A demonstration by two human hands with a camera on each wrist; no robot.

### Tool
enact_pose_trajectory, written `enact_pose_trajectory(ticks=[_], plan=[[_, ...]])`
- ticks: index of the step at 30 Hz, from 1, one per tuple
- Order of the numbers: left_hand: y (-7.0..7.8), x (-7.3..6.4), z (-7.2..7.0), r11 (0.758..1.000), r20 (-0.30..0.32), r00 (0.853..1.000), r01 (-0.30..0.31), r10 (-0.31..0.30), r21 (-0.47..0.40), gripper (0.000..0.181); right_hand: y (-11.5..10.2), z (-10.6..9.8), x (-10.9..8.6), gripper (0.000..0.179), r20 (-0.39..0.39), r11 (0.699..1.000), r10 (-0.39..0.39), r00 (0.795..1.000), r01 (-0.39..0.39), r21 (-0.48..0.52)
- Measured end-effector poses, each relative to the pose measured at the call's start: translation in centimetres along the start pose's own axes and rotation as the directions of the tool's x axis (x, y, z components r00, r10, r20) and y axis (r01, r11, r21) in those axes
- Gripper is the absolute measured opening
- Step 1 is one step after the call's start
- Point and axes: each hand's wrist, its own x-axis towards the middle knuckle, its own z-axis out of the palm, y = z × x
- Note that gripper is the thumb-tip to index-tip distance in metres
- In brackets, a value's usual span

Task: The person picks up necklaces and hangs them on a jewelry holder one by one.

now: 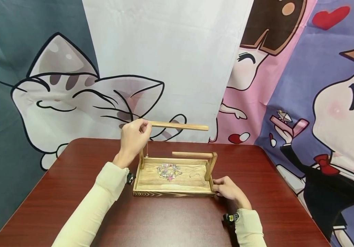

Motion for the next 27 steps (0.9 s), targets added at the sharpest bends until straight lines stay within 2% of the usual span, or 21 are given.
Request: enact_pose_trajectory(ticks=[3, 8, 11, 13, 15, 19, 22, 24, 27], plan=[[-0.1, -1.2, 0.3, 0.999, 0.002, 0.999, -0.040, 0.041, -0.034, 0.013, 0.0, 0.0, 0.0, 0.025, 0.004, 1.000, 0.004, 1.000, -0.004, 0.001], [-0.2, -3.1, 1.0, 0.996, 0.051, 0.994, -0.092, 0.093, -0.019, 0.014, 0.1, 0.1, 0.1, 0.023, 0.015, 1.000, -0.006, 1.000, 0.006, 0.010], [-0.3, -4.4, 1.6, 0.997, 0.123, 0.989, -0.079, 0.078, 0.004, 0.014, 0.3, 0.1, 0.2, 0.024, 0.010, 1.000, -0.009, 1.000, 0.009, 0.006], [-0.3, -5.2, 2.0, 0.999, 0.192, 0.980, -0.049, 0.044, 0.022, 0.013, 0.3, 0.0, 0.2, 0.024, 0.010, 1.000, -0.006, 1.000, 0.006, 0.000], [-0.2, -6.0, 2.5, 0.999, 0.278, 0.961, -0.008, -0.007, 0.054, 0.011, 0.4, 0.0, 0.2, 0.024, 0.003, 1.000, 0.000, 1.000, 0.000, -0.001], [-0.4, -7.3, 3.4, 0.988, 0.429, 0.894, 0.082, -0.130, 0.130, 0.012, 0.5, 0.0, 0.3, 0.026, 0.000, 1.000, -0.001, 1.000, 0.001, -0.002], [-0.8, -8.2, 4.0, 0.977, 0.488, 0.850, 0.129, -0.197, 0.169, 0.012, 0.5, 0.0, 0.2, 0.030, 0.004, 1.000, -0.012, 1.000, 0.012, -0.002], [-1.0, -8.6, 4.3, 0.970, 0.512, 0.828, 0.151, -0.228, 0.188, 0.012, 0.5, 0.0, 0.2, 0.031, 0.007, 1.000, -0.016, 1.000, 0.016, 0.000], [-1.4, -9.0, 4.7, 0.960, 0.559, 0.784, 0.179, -0.271, 0.214, 0.013, 0.5, 0.0, 0.2, 0.030, 0.006, 1.000, -0.006, 1.000, 0.006, 0.011]])
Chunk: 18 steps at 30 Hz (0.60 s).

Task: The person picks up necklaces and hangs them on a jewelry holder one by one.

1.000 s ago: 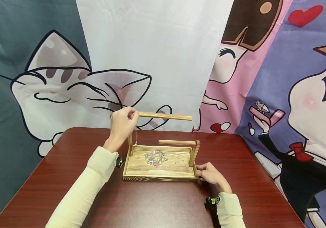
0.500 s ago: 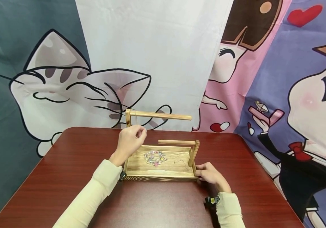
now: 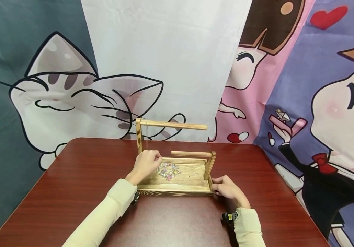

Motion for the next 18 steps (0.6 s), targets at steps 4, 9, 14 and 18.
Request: enact_pose_trajectory(ticks=[4, 9, 14, 18], plan=[[-0.4, 0.1, 0.6, 0.999, 0.119, 0.992, 0.028, -0.030, 0.015, 0.016, 0.1, 0.1, 0.0, 0.028, -0.004, 1.000, 0.005, 1.000, -0.005, 0.008], [-0.7, 0.2, 1.3, 0.999, 0.240, 0.970, 0.032, -0.038, 0.028, 0.020, -0.1, 0.1, -0.1, 0.033, -0.003, 1.000, -0.005, 1.000, 0.005, -0.005], [-1.1, 0.3, 1.9, 1.000, 0.303, 0.953, 0.010, -0.014, 0.016, 0.014, -0.2, 0.1, -0.2, 0.036, -0.015, 1.000, 0.001, 1.000, -0.002, -0.005], [-1.7, 0.6, 2.4, 1.000, 0.346, 0.938, -0.020, 0.018, 0.002, 0.010, -0.1, 0.0, -0.1, 0.039, -0.019, 1.000, 0.002, 1.000, -0.002, 0.002]])
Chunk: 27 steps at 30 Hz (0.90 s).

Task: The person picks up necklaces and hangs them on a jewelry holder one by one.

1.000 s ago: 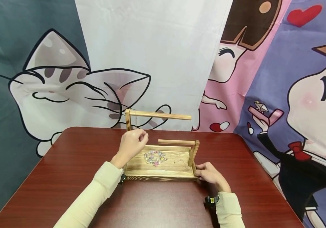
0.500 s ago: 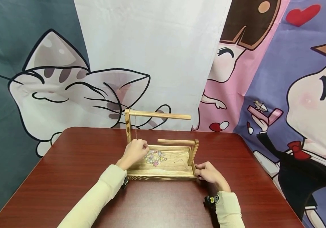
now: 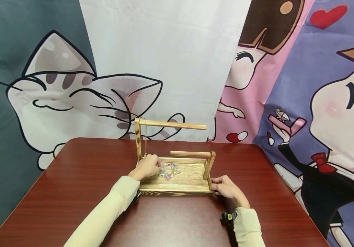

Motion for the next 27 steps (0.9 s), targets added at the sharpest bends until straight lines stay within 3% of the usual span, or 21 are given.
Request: enact_pose_trajectory(ticks=[10, 18, 27], plan=[[0.3, 1.0, 0.4, 0.999, 0.084, 0.996, -0.024, 0.028, -0.046, 0.007, 0.0, -0.2, 0.0, 0.033, 0.006, 1.000, 0.011, 1.000, -0.011, -0.002], [0.3, 1.9, 1.1, 0.989, 0.133, 0.991, 0.040, -0.022, -0.141, 0.008, -0.2, 0.0, -0.3, 0.039, 0.022, 1.000, -0.003, 1.000, 0.003, -0.004], [1.7, 2.6, 0.0, 0.997, 0.171, 0.985, 0.017, -0.003, -0.080, 0.009, -0.4, 0.0, -0.3, 0.034, 0.014, 1.000, 0.008, 1.000, -0.008, 0.008]])
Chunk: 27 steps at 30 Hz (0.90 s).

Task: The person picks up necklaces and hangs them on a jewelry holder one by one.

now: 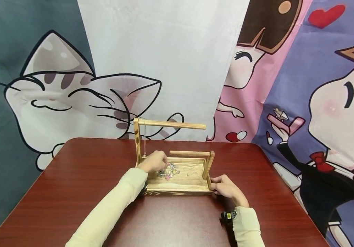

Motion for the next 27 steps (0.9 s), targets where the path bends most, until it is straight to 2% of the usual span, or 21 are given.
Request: enact_pose_trajectory(ticks=[5, 10, 13, 17, 19, 21, 24, 27], plan=[[0.2, 0.9, 0.1, 0.999, 0.032, 0.999, -0.001, 0.000, 0.036, 0.013, 0.2, -0.1, 0.0, 0.035, 0.003, 1.000, -0.011, 1.000, 0.011, -0.004], [0.4, 1.8, 0.7, 0.996, 0.065, 0.997, 0.030, -0.036, 0.085, 0.024, 0.3, -0.1, 0.0, 0.036, 0.000, 1.000, -0.013, 1.000, 0.013, -0.001], [0.8, 2.3, 0.9, 0.991, 0.103, 0.994, 0.014, -0.027, 0.130, 0.027, 0.3, -0.1, 0.0, 0.037, -0.001, 1.000, -0.019, 1.000, 0.019, -0.005], [1.5, 2.8, 1.1, 0.966, 0.158, 0.987, -0.002, -0.040, 0.258, 0.019, 0.3, -0.1, 0.1, 0.037, -0.001, 1.000, -0.019, 1.000, 0.019, -0.008], [1.6, 2.9, 1.1, 0.944, 0.159, 0.986, -0.001, -0.054, 0.330, 0.013, 0.4, -0.2, 0.2, 0.035, 0.001, 1.000, -0.015, 1.000, 0.015, -0.009], [1.7, 3.0, 1.2, 0.930, 0.155, 0.986, 0.001, -0.062, 0.367, 0.010, 0.4, -0.2, 0.3, 0.034, -0.001, 1.000, -0.014, 1.000, 0.014, -0.007], [1.5, 3.0, 1.4, 0.929, 0.147, 0.988, -0.003, -0.055, 0.369, 0.010, 0.4, -0.1, 0.3, 0.035, -0.008, 1.000, -0.013, 1.000, 0.013, -0.004], [1.4, 3.1, 1.4, 0.934, 0.166, 0.984, 0.005, -0.069, 0.358, 0.011, 0.4, 0.0, 0.3, 0.035, -0.011, 1.000, -0.012, 1.000, 0.012, -0.008]])
